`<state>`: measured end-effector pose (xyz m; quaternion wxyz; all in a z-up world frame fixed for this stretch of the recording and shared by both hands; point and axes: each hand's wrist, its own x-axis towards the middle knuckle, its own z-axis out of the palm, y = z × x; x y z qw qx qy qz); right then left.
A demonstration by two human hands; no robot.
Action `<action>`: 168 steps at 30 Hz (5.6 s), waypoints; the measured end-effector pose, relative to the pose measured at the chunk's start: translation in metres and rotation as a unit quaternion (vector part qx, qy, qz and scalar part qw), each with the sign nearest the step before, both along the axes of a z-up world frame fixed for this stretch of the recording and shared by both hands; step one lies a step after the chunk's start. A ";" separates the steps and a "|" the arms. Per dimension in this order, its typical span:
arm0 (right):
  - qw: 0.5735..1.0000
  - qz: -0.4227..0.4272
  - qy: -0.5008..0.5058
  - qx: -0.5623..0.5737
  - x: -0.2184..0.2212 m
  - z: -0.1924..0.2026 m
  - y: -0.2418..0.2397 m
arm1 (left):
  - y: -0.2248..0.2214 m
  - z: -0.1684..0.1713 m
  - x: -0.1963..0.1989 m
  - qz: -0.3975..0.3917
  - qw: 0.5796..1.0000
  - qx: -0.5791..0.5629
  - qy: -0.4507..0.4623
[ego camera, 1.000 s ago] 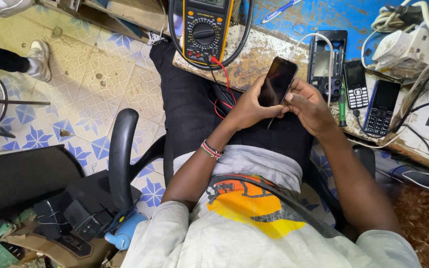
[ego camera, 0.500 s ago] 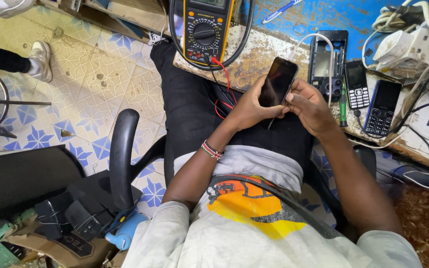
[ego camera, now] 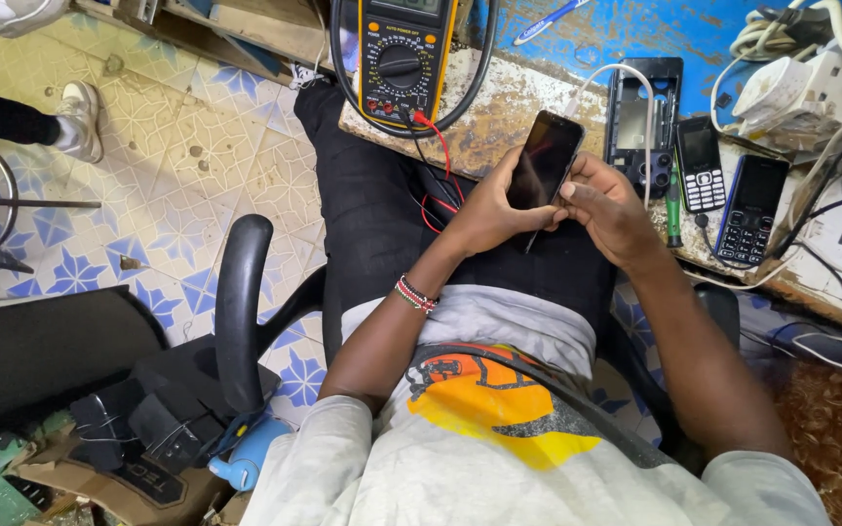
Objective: Troubleshooting a mobile phone motherboard using a digital multimeter and a screwdriver at a repair bench.
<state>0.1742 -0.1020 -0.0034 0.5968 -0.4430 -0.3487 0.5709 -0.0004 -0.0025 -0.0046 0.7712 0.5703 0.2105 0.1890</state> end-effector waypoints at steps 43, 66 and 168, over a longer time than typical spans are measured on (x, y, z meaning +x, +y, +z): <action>0.999 -0.014 0.000 -0.034 0.008 -0.015 -0.003 | 0.001 0.022 -0.002 0.008 0.999 0.012 0.043; 0.999 -0.018 0.013 -0.027 0.004 -0.010 -0.002 | 0.001 0.025 -0.002 0.010 0.998 0.008 0.053; 0.618 -0.237 -0.670 -0.337 0.008 0.079 -0.124 | 0.015 0.040 -0.008 0.003 0.990 -0.130 0.049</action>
